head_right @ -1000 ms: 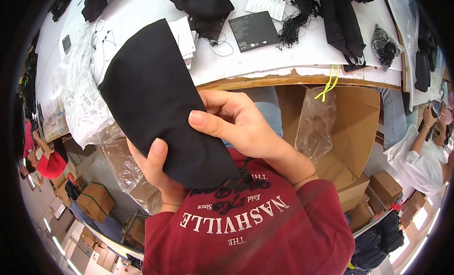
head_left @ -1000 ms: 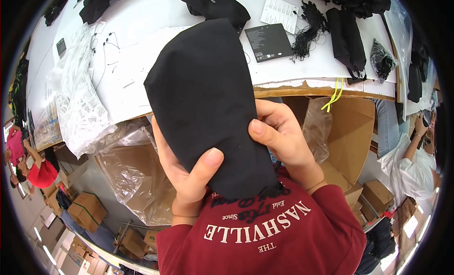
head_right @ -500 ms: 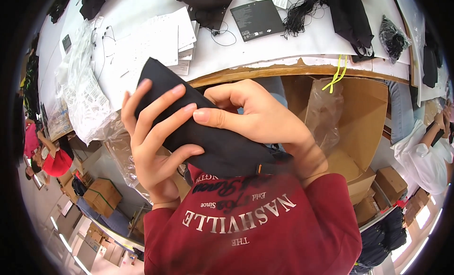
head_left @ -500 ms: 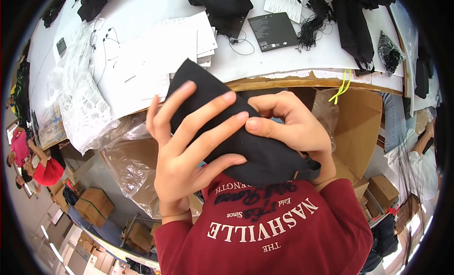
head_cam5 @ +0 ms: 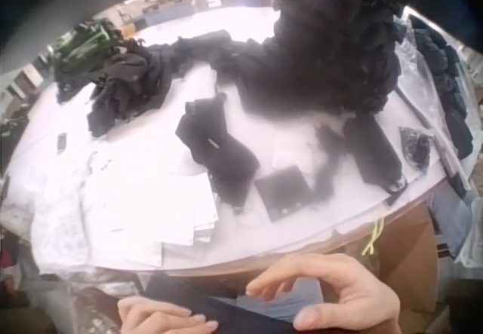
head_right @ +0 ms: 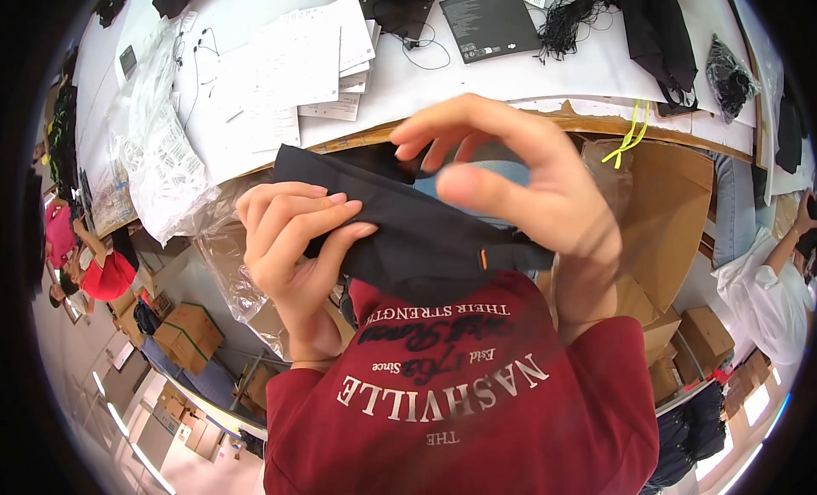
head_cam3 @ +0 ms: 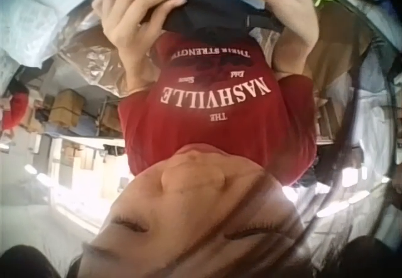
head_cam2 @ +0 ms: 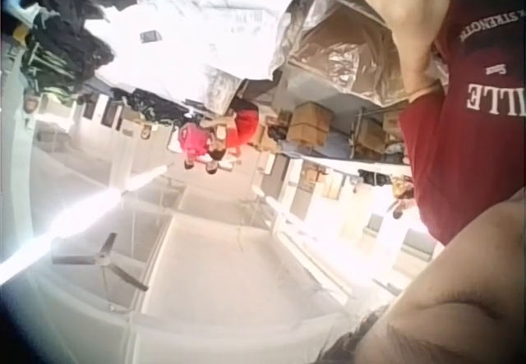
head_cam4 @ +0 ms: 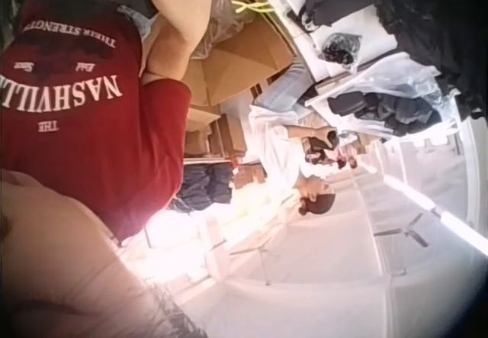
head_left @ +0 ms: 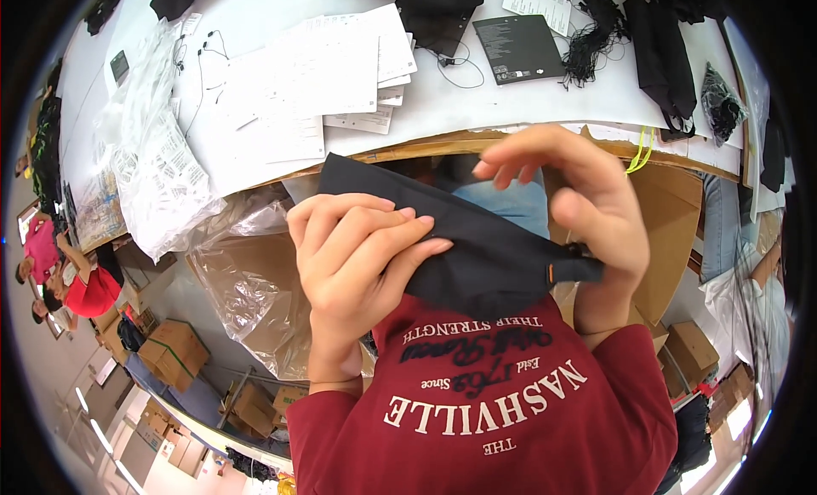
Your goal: Placing instruction manuals and tags into small black pouches.
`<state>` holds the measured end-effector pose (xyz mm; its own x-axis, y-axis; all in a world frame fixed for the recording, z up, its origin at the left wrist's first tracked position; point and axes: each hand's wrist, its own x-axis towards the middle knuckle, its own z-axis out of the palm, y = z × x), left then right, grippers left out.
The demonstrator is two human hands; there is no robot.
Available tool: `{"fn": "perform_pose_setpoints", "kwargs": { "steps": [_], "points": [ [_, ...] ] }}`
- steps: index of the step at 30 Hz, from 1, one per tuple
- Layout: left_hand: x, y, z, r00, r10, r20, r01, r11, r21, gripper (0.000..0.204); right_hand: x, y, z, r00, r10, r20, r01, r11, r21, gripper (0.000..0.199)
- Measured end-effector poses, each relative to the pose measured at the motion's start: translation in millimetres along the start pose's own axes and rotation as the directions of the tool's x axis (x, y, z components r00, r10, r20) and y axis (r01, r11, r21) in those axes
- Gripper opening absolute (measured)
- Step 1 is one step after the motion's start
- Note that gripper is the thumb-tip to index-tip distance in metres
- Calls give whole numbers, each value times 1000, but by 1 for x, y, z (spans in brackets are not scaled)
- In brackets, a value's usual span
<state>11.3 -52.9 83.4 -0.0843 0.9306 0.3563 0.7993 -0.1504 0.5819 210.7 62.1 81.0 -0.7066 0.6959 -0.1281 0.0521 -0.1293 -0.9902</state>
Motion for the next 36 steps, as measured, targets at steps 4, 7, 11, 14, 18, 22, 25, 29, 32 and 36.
{"fn": "perform_pose_setpoints", "kwargs": {
  "steps": [4,7,11,14,18,22,25,29,32,36],
  "points": [
    [-3,0,10,1000,-1,-15,1,1000,-6,24,-4,-11,18,970,-243,18,201,754,-625,38],
    [-3,3,12,994,-39,-100,34,998,-50,24,-6,-8,29,971,-239,20,198,751,-630,25],
    [-2,3,8,993,-85,-83,68,980,-187,24,-9,-12,29,965,-262,-24,205,803,-560,21],
    [0,4,4,993,-104,-61,86,967,-238,24,-9,-15,28,955,-298,-10,231,760,-607,19],
    [0,6,3,993,-104,-62,85,962,-261,25,-9,-17,28,958,-287,-17,226,788,-572,19],
    [-2,7,3,992,-113,-56,95,959,-266,26,-11,-16,30,957,-289,-11,234,795,-560,17],
    [-2,8,1,992,-127,-27,114,954,-278,26,-10,-13,29,951,-309,16,263,780,-568,16],
    [-1,7,-1,994,-109,19,110,955,-275,26,-10,-9,30,945,-326,-17,261,785,-561,14],
    [-2,7,-2,994,-104,38,110,955,-275,25,-10,-7,30,944,-331,-8,274,796,-539,12],
    [-3,7,0,993,-111,30,115,954,-277,23,-12,-2,30,935,-352,-29,288,807,-515,13]
  ]
}}
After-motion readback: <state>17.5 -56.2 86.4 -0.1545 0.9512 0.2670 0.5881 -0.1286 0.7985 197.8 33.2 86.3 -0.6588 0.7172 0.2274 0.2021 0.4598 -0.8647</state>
